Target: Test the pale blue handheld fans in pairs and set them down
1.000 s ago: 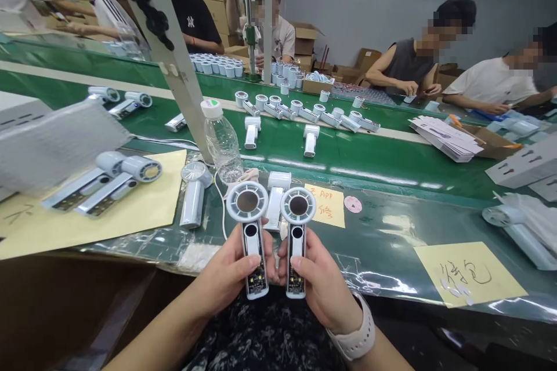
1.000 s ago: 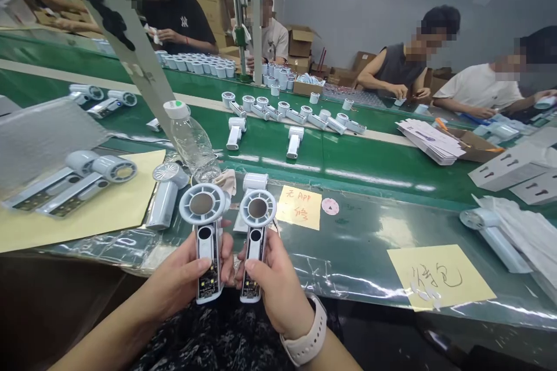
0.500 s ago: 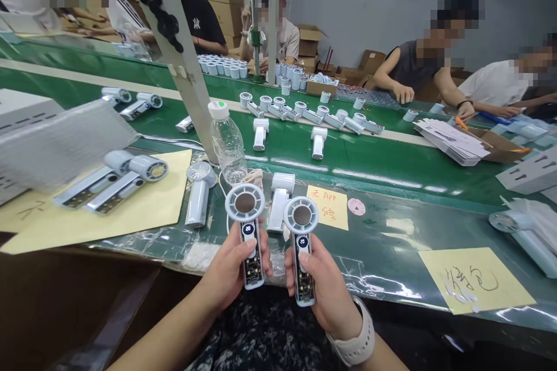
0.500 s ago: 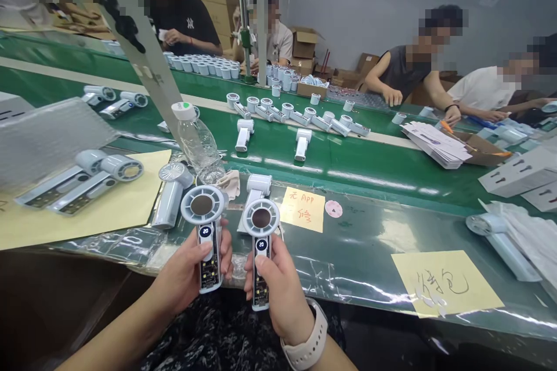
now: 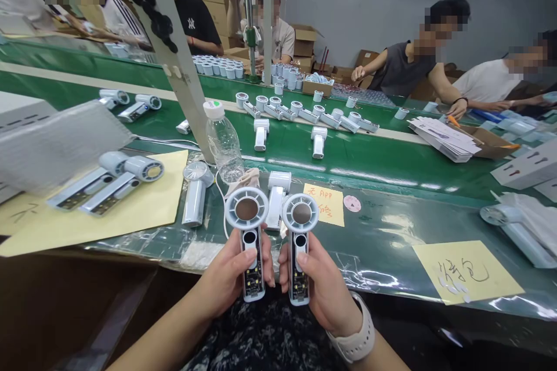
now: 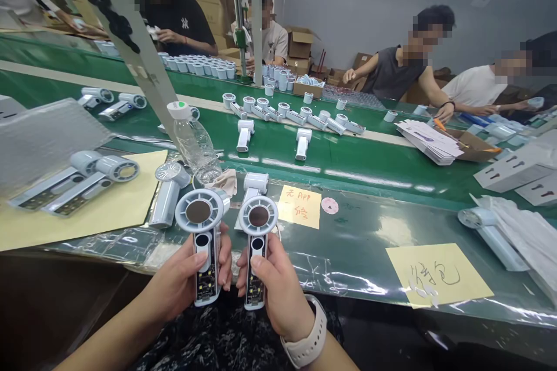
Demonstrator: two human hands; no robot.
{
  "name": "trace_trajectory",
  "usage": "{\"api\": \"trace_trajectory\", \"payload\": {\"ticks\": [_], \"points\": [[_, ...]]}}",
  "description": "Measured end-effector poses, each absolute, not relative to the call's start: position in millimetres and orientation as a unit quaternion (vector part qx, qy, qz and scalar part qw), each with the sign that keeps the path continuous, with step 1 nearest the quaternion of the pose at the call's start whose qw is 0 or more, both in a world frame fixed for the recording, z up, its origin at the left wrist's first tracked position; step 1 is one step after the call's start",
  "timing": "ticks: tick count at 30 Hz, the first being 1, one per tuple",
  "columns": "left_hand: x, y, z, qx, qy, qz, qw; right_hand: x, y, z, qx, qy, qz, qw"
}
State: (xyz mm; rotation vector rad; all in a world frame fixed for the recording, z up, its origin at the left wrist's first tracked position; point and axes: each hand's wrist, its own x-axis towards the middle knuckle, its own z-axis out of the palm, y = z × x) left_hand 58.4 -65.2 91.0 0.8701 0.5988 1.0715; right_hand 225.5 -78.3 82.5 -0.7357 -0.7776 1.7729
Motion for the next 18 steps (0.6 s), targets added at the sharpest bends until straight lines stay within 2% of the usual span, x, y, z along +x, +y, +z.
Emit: {"api": "trace_trajectory", "payload": {"ticks": [8, 11, 18], "points": [[57, -62, 103, 0.411, 0.277, 0.486, 0.719, 227, -78, 86, -0.307, -0.345, 0.731, 0.502], [57, -62, 100, 0.417, 0.328, 0.494, 0.689, 228, -75, 81, -0.322, -0.315, 0.726, 0.519], [54, -65, 92, 0.42, 0.387, 0.453, 0.684, 229, -69, 88, -0.254, -0.237, 0.803, 0.485]]}}
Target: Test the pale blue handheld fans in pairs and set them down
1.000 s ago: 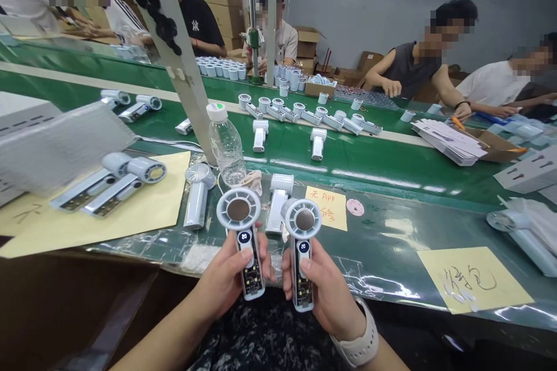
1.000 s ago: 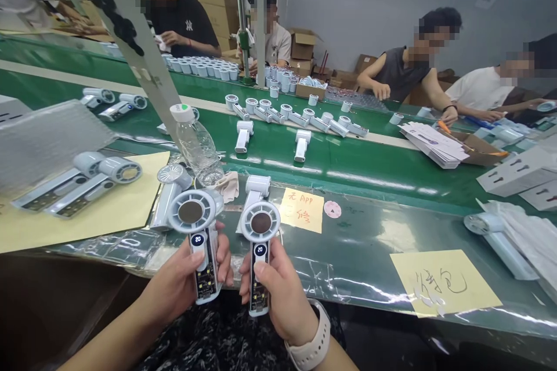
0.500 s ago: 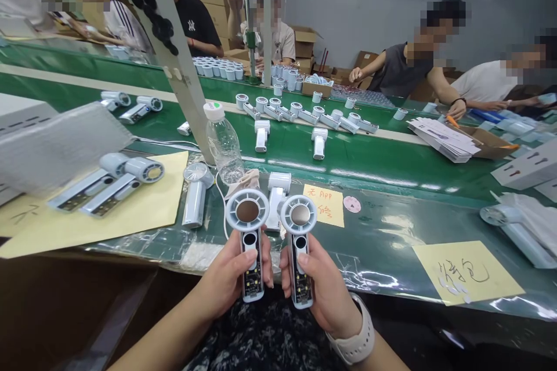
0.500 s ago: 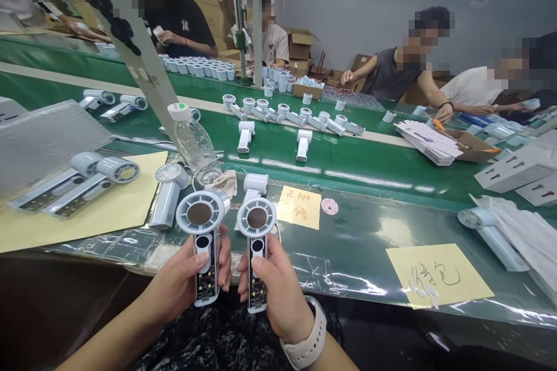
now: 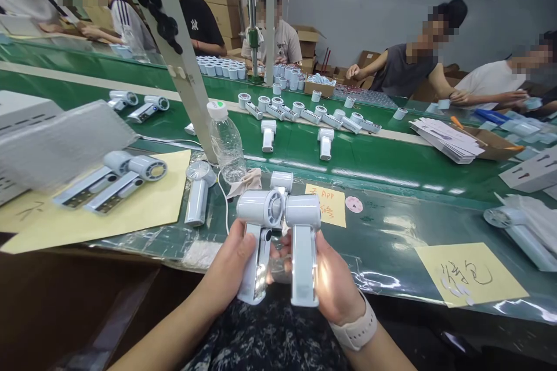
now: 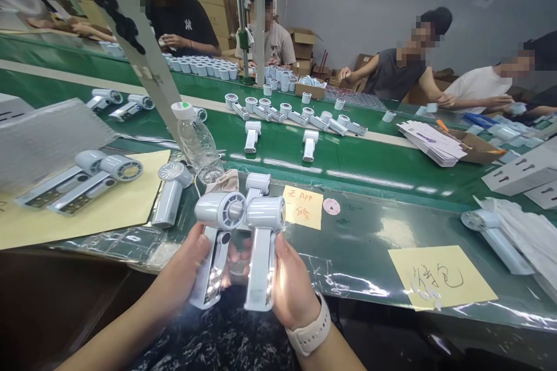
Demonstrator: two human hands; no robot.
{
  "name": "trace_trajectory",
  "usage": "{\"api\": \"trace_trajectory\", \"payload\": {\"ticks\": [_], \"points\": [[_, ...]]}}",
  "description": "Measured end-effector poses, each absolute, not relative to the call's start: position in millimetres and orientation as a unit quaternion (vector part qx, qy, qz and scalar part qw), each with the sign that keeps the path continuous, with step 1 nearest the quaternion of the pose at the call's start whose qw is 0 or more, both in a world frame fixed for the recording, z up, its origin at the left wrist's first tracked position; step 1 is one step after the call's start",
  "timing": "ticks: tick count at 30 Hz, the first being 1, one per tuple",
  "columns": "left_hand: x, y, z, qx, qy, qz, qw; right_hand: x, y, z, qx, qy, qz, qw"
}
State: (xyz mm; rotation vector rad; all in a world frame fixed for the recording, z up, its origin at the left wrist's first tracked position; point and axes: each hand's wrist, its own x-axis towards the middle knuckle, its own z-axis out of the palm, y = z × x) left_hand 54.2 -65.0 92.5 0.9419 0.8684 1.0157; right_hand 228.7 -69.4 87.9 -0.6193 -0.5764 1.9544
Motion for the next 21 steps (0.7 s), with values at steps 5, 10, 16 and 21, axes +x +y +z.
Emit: {"api": "trace_trajectory", "payload": {"ticks": [5, 10, 16, 21], "points": [[48, -71, 93, 0.455, 0.346, 0.474, 0.67, 225, -72, 102, -0.2, -0.252, 0.808, 0.493], [43, -73, 91, 0.428, 0.316, 0.461, 0.71, 229, -71, 101, -0.231, -0.248, 0.791, 0.509], [53, -65, 93, 0.371, 0.333, 0.458, 0.736, 232, -68, 93, -0.317, -0.149, 0.785, 0.511], [59, -63, 94, 0.313, 0.355, 0.451, 0.757, 234, -71, 92, -0.31, -0.166, 0.79, 0.502]]}}
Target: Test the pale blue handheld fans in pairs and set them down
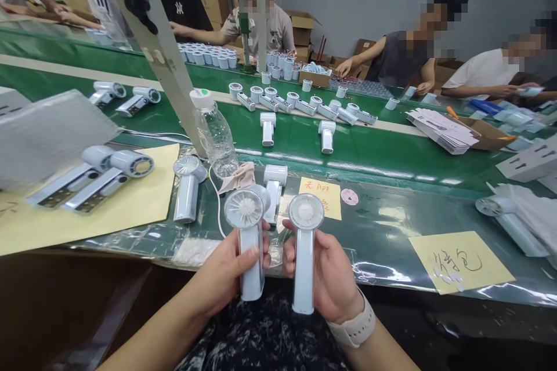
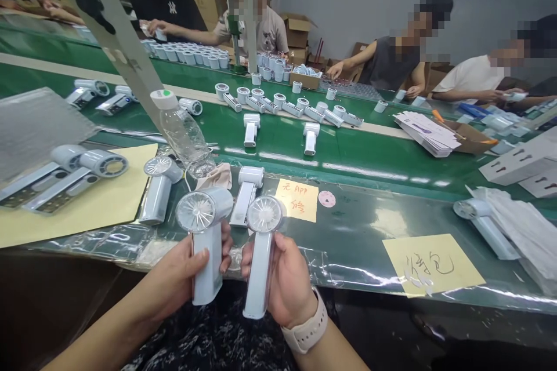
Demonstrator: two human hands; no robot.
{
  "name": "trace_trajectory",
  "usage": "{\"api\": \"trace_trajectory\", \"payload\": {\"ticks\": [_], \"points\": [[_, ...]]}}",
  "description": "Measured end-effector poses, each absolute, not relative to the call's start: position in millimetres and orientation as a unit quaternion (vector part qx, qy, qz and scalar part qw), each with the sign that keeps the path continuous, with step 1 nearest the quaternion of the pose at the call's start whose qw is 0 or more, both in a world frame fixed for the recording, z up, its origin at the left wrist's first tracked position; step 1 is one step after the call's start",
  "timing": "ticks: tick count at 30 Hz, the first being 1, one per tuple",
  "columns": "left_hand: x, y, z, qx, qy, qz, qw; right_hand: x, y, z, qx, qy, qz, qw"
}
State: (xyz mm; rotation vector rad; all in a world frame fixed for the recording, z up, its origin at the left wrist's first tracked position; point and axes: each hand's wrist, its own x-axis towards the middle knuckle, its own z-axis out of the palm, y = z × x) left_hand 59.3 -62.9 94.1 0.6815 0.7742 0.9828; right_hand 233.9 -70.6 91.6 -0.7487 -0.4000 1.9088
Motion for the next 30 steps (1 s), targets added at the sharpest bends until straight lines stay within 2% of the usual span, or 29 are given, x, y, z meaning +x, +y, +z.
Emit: {"api": "trace_trajectory", "payload": {"ticks": [8, 17, 30], "points": [[57.1, -61.2, 97.2, 0.321, 0.296, 0.446, 0.781, 232.3, -72.8, 94.3, -0.279, -0.208, 0.775, 0.528], [57.8, -61.2, 99.6, 0.333, 0.335, 0.45, 0.758, 238.5, -73.0, 92.6, -0.27, -0.205, 0.727, 0.598], [57.0, -59.8, 91.1, 0.413, 0.318, 0.434, 0.735, 233.0, -74.5, 93.0, -0.361, -0.141, 0.714, 0.583]]}}
